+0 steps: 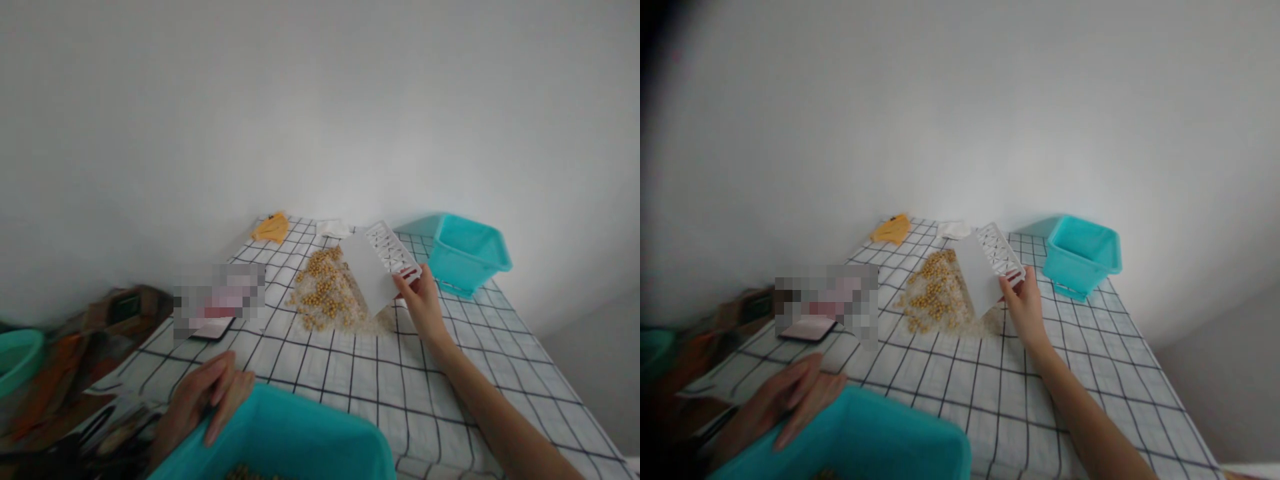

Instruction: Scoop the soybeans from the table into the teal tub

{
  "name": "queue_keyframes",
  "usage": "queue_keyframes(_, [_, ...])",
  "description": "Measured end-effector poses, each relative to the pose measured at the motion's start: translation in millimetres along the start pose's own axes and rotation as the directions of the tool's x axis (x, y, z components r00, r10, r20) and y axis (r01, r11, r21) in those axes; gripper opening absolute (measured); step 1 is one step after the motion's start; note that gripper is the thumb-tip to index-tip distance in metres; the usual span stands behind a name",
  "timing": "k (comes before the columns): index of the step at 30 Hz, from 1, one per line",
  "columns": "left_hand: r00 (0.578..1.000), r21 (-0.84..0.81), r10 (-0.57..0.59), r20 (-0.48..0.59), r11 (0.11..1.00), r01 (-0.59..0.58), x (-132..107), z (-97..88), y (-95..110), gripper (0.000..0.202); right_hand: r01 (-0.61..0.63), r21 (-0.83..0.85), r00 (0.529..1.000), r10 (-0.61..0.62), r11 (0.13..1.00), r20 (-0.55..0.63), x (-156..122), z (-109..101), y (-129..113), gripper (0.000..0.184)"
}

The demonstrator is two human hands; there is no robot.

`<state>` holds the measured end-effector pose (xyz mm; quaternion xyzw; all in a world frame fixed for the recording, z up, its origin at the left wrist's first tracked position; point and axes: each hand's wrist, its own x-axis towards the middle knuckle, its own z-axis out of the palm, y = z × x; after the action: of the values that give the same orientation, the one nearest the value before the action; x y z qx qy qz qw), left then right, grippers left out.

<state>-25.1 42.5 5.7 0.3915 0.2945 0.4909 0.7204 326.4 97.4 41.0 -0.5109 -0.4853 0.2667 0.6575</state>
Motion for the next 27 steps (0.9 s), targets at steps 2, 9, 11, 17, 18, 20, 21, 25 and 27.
queue_keyframes(2, [1.0,-0.079,0.026,-0.011,0.997,-0.027,-3,8.8,4,0.045,-0.006,0.023,1.0,0.006,1.0,-0.013,1,-2,0,0.032])
queue_keyframes(9, [0.997,-0.142,-0.028,-0.078,0.99,0.017,-9,20.5,7,0.044,-0.052,0.062,0.995,0.057,0.997,-0.083,5,-7,6,0.033])
queue_keyframes(11, [0.996,-0.126,-0.037,-0.076,0.992,0.027,-10,19.9,8,0.044,-0.051,0.067,0.995,0.057,0.996,-0.086,6,-8,8,0.033])
queue_keyframes(17, [0.995,-0.06,-0.048,-0.092,0.997,0.043,-12,19.6,10,0.044,-0.046,0.078,0.997,0.05,0.996,-0.053,12,-17,5,0.033])
queue_keyframes(18, [0.995,-0.064,-0.045,-0.089,0.997,0.039,-11,19.7,10,0.044,-0.048,0.081,0.998,0.052,0.996,-0.047,13,-19,4,0.034])
queue_keyframes(20, [0.997,-0.069,-0.04,-0.07,0.997,0.036,-11,19.5,10,0.044,-0.061,0.092,0.998,0.063,0.994,-0.023,14,-24,2,0.034])
queue_keyframes(21, [0.998,-0.069,-0.035,-0.056,0.997,0.032,-10,19.4,10,0.044,-0.069,0.096,0.998,0.07,0.993,-0.003,15,-25,1,0.033])
queue_keyframes(25, [1.0,-0.061,-0.008,-0.028,0.998,0.006,-8,19.2,8,0.043,-0.079,0.071,0.992,0.072,0.994,0.1,11,-25,0,0.031])
queue_keyframes(27, [0.999,-0.066,0.025,-0.034,0.997,-0.027,-7,19.7,7,0.043,-0.077,0.03,0.985,0.071,0.997,0.157,8,-22,-1,0.031])
